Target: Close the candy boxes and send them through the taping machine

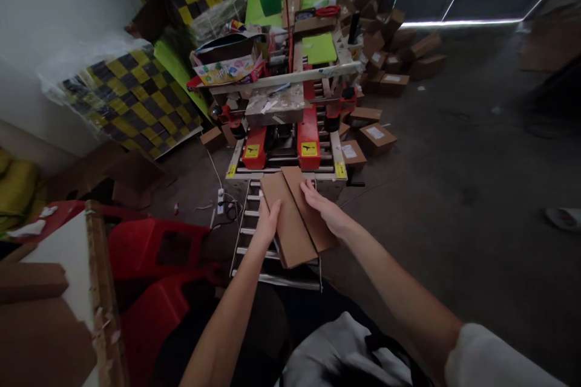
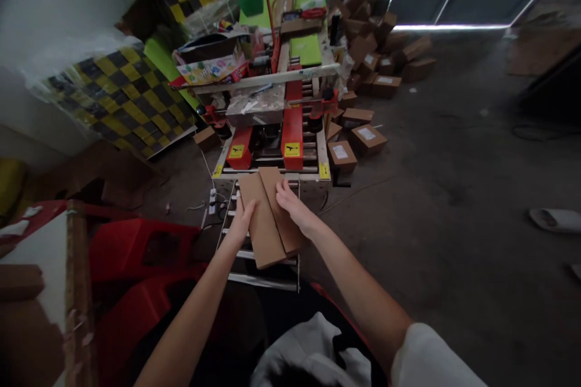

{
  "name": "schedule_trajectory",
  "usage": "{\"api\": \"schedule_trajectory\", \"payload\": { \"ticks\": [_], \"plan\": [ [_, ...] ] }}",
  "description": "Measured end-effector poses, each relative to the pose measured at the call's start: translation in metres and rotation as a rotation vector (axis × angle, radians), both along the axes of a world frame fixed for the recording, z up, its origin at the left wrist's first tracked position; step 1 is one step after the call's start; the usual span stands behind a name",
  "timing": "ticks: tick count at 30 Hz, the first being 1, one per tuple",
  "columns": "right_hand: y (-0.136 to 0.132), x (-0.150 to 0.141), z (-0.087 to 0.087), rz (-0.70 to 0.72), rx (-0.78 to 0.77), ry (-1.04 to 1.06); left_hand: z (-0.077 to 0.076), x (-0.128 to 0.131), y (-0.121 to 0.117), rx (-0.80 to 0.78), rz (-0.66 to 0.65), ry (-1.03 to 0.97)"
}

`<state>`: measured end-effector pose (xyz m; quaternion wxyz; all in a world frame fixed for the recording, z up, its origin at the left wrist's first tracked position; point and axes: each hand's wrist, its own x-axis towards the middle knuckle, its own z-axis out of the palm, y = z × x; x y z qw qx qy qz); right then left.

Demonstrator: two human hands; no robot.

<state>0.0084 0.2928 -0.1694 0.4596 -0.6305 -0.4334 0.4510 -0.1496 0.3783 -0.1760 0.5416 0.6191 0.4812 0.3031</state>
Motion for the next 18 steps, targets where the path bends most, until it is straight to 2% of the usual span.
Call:
{"api": "schedule_trajectory", "payload": {
  "ticks": [4, 8, 10, 14, 16, 18],
  "plan": [
    [-0.002, -0.014, 0.004, 0.081, -0.006, -0.29, 0.009, -0.009, 0.004, 0.043, -0.043, 0.121],
    [-0.019, -0.033, 0.013, 0.339, 0.168, -0.653, 0.011, -0.016, 0.014, -0.032, -0.086, 0.132],
    [-0.024, -0.037, 0.016, 0.445, 0.189, -0.773, 0.012, -0.012, 0.022, -0.047, -0.122, 0.106],
    [-0.009, -0.032, 0.02, 0.422, 0.118, -0.916, 0.011, 0.004, 0.044, -0.101, -0.103, 0.01],
    [0.007, -0.026, 0.021, 0.4, 0.107, -0.939, 0.002, 0.005, 0.047, -0.225, -0.046, -0.051],
    [0.02, -0.019, 0.02, 0.394, 0.09, -0.945, -0.014, -0.001, 0.039, -0.32, 0.018, -0.066]
  ]
}}
